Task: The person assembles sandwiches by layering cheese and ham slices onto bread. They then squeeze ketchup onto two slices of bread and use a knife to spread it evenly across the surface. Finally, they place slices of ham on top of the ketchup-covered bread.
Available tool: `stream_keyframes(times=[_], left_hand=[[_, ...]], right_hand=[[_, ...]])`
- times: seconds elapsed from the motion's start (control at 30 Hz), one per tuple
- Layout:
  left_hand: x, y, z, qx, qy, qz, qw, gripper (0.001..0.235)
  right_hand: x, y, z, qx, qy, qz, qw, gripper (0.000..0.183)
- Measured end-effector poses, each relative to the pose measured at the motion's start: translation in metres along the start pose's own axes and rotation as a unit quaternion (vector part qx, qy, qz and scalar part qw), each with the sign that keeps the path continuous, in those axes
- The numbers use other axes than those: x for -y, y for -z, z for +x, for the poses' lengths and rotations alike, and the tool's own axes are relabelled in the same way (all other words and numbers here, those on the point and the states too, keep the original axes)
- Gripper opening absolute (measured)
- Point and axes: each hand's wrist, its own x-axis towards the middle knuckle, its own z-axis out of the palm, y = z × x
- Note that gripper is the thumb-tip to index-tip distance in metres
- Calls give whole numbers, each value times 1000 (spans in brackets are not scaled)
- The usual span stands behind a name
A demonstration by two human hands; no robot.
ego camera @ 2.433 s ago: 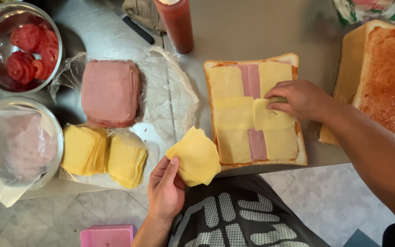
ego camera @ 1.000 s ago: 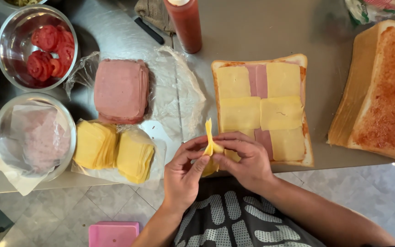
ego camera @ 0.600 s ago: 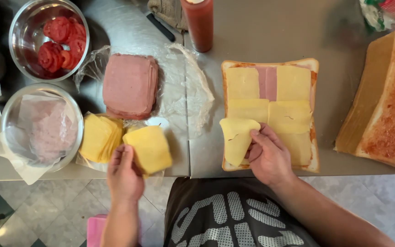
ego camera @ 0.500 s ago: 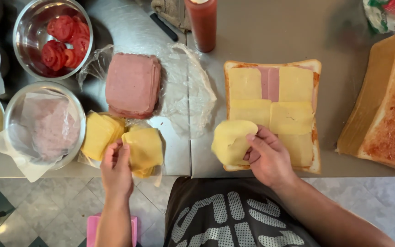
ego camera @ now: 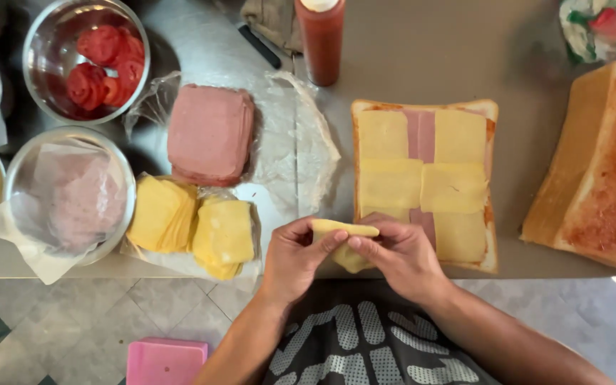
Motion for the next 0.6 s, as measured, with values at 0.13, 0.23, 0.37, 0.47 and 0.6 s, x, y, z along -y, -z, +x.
stream_keyframes(times=[0.13,0.23,0.37,0.47,0.6], left_hand=[[4,-9,-1,-20,-29,9,999,17],[15,-15,1,-41,-36,-57,997,16],[23,-6,6,-56,-27,-124,990,16],[2,-14,3,-22,-3,-142,990,23],[0,-22,1,31,21,-96,995,55]], right_hand=[[-12,1,-3,-43,-2,40,998,11],[-31,1,-5,-115,-26,124,985,8],[-42,6,-3,-163,-45,194,966,6],[-28,1,3,-168,-54,212,961,7],[-51,16,-1,-163,-63,190,966,8]])
